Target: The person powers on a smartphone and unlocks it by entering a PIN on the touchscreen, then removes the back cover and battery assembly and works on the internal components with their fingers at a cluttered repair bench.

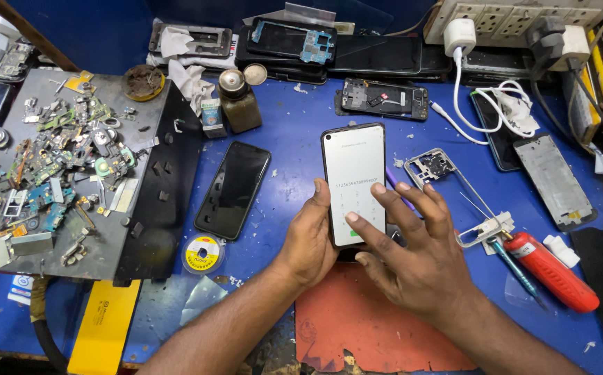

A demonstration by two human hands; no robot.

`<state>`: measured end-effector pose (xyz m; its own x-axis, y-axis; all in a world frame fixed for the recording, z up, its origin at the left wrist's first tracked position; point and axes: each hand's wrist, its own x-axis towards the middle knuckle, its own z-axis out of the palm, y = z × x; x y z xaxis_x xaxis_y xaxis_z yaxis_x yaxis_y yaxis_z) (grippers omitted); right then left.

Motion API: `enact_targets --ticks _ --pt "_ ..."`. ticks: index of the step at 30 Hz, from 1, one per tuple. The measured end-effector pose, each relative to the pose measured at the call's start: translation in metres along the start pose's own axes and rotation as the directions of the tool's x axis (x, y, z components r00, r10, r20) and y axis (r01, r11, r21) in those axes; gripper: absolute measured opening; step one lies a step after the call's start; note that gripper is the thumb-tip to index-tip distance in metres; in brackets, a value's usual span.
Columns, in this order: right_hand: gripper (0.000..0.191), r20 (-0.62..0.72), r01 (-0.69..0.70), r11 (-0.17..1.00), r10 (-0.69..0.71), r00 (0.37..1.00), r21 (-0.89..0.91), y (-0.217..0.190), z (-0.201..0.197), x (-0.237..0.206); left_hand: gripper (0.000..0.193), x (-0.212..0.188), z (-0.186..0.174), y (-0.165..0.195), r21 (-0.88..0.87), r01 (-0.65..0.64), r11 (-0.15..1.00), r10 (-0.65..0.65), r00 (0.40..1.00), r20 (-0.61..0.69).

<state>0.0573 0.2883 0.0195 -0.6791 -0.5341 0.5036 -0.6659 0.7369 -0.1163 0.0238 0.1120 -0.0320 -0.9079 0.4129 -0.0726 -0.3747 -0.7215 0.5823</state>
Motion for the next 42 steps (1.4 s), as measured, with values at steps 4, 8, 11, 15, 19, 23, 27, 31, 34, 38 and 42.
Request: enact_targets --ticks 4,8,11,15,19,23,27,31,34,38,42 --pt "0.054 -0.016 -0.012 1.000 0.012 1.000 -0.005 0.0037 0.0010 0.0004 0.071 0.0008 -0.0009 -0.0017 -0.007 -0.009 1.000 0.009 0.999 0.041" --pt "0.053 -0.042 -0.020 0.999 0.019 0.999 -0.037 0.0063 -0.0009 -0.0016 0.070 0.0004 -0.0014 -0.0021 -0.025 0.000 1.000 0.001 0.999 0.041" --pt "0.056 -0.028 -0.007 0.999 0.006 1.000 -0.037 0.0068 -0.0002 -0.0017 0.070 0.0008 -0.0021 -0.0018 -0.026 -0.001 1.000 0.001 1.000 0.013" --pt "0.054 0.001 0.053 0.997 -0.053 0.999 -0.047 0.0058 0.0020 -0.0014 0.069 0.0006 -0.0033 -0.0006 -0.032 -0.004 0.999 0.004 1.000 -0.011" --pt "0.055 0.013 0.070 0.995 -0.069 0.998 -0.069 0.0053 0.0040 -0.0021 0.069 0.0008 -0.0019 0.0007 -0.026 -0.007 1.000 0.007 1.000 -0.011" --pt "0.059 0.071 0.072 0.997 -0.069 0.995 -0.038 0.0050 0.0047 -0.0045 0.070 0.0000 0.0002 0.0031 0.013 -0.028 1.000 0.028 0.999 0.044" --pt "0.061 0.067 0.113 0.991 -0.108 0.992 -0.067 0.0040 0.0056 -0.0048 0.071 0.0003 0.0012 0.0035 0.028 -0.033 0.999 0.032 0.999 0.014" --pt "0.065 0.078 0.108 0.992 -0.103 0.992 -0.067 0.0027 0.0049 -0.0025 0.072 0.0006 0.0003 0.0016 0.018 -0.014 1.000 0.014 1.000 -0.008" --pt "0.066 0.081 0.087 0.995 -0.083 0.993 -0.039 0.0009 0.0040 -0.0007 0.072 0.0010 -0.0007 0.0001 0.000 0.009 1.000 -0.009 1.000 -0.026" --pt "0.063 0.090 0.076 0.995 -0.070 0.993 -0.066 -0.0009 0.0023 0.0009 0.072 0.0011 -0.0006 -0.0015 -0.008 0.004 1.000 -0.004 1.000 -0.024" --pt "0.063 0.089 0.049 0.998 -0.044 0.995 -0.045 -0.0020 0.0017 0.0017 0.072 0.0009 -0.0006 -0.0021 0.000 0.001 1.000 -0.001 1.000 -0.013"
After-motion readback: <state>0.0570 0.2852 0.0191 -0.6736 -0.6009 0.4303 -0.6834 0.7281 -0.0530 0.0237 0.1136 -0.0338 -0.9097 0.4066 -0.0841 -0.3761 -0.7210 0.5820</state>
